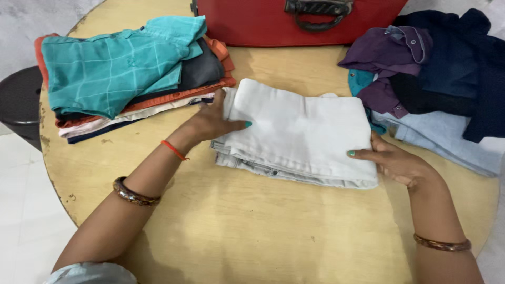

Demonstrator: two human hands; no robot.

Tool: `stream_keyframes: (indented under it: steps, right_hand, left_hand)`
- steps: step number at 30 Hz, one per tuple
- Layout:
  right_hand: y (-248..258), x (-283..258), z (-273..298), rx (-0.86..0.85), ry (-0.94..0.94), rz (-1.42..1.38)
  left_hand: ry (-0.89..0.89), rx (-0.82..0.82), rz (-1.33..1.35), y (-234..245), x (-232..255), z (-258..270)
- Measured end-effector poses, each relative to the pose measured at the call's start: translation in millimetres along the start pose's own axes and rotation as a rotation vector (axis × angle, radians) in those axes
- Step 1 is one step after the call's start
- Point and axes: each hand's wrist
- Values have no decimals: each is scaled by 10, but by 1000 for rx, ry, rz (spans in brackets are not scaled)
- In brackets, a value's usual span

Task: The person folds several garments on a round wooden table. They fold a black pair of pants, a teal checkered shirt, white jeans, and a navy blue shirt, stacking each item neatly after folding.

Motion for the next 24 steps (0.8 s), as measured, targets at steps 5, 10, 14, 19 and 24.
stream_keyframes:
  steps: [5, 10, 14, 19, 24]
  right_hand:
    - [-13, -26, 47, 50, 9, -108]
    - [-149, -219, 271, 46, 192, -70]
    - [-322, -544, 434, 40, 195, -27]
    - [-794, -1030, 234, -204, 515, -24]
    - [-1566, -1560, -363, -389, 706, -112]
  left_hand:
    - [-99, 8, 294, -53, 26, -37]
    - [-331, 152, 581, -22, 25, 47]
    - [-369, 317, 482, 260, -136, 394]
    - [-226, 492, 644, 889, -533, 853]
    - [-117, 785, 717, 1255, -1002, 1087]
Point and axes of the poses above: each hand's wrist, its own z-axis away from the middle knuckle, its own y-axis out of the back of the hand, x = y × z, and after that the axes turned 8 degrees about -z, right-handed
